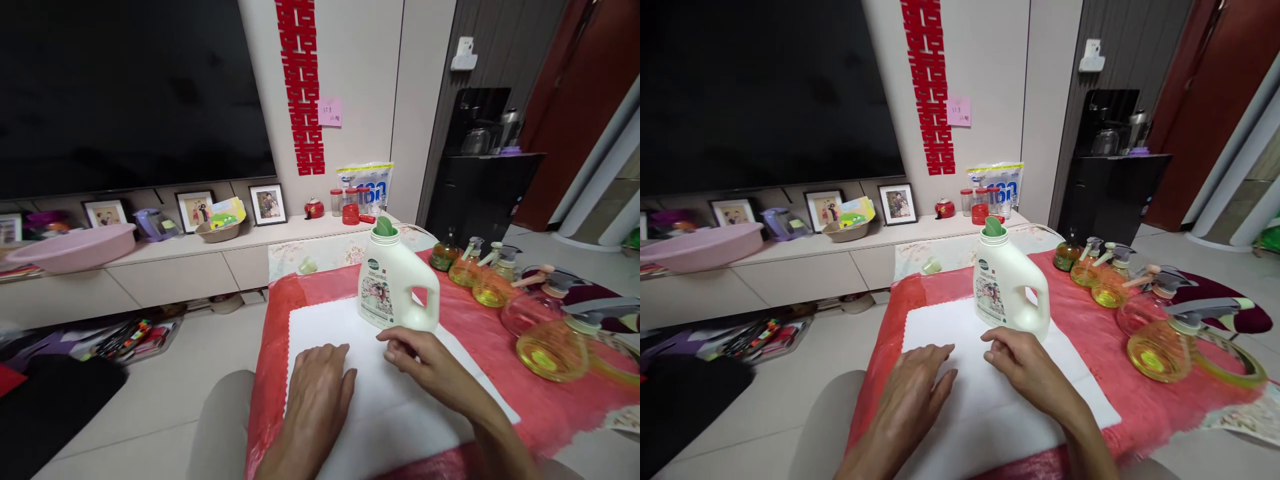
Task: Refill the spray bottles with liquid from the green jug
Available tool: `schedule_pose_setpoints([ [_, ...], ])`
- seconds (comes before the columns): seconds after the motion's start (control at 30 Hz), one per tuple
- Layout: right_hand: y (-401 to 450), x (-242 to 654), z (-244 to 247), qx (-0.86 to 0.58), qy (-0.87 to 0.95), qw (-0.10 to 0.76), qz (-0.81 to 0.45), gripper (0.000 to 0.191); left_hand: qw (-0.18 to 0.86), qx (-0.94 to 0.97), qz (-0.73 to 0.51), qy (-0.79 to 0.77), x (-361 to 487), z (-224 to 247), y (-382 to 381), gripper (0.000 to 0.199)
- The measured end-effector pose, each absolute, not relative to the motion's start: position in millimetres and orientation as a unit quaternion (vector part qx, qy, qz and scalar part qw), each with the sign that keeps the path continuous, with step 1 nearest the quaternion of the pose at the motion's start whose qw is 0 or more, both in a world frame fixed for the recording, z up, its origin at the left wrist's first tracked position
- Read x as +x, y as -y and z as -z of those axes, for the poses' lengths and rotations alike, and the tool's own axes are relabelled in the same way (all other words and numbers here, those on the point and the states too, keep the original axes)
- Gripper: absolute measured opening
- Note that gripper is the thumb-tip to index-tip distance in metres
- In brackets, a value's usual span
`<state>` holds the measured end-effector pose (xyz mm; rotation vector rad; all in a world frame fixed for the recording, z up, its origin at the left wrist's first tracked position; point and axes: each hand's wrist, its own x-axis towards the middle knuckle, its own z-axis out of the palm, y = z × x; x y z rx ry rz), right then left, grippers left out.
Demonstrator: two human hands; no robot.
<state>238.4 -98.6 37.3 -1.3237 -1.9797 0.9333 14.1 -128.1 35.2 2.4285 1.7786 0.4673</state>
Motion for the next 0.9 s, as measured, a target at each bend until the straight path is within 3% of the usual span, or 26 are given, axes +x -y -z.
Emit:
schedule_pose_setpoints([
  [0.17, 114, 241, -56, -0.501, 0.750, 0.304, -0.305, 0.038, -0.016, 0.798, -0.214, -0.563, 20, -57, 140, 0.032],
  [0.47, 130, 208, -63, -0.446, 0.800, 0.276, -0.290, 0.027, -0.024, 0.812, -0.292, -0.505, 19, -39, 142, 0.029],
  [0.7, 128, 215, -54, -0.513, 0.804, 0.180, -0.240, 0.035, 0.001, 0.810, -0.044, -0.584, 14, -49, 136, 0.034],
  [0.8, 131, 217, -56, -0.527, 0.789, 0.269, -0.165, 0.041, -0.026, 0.800, -0.121, -0.587, 16, -62, 138, 0.027],
  [0.9, 140, 211, -60, -0.513, 0.752, 0.411, -0.047, 0.056, -0.067, 0.764, -0.264, -0.585, 21, -67, 143, 0.064],
])
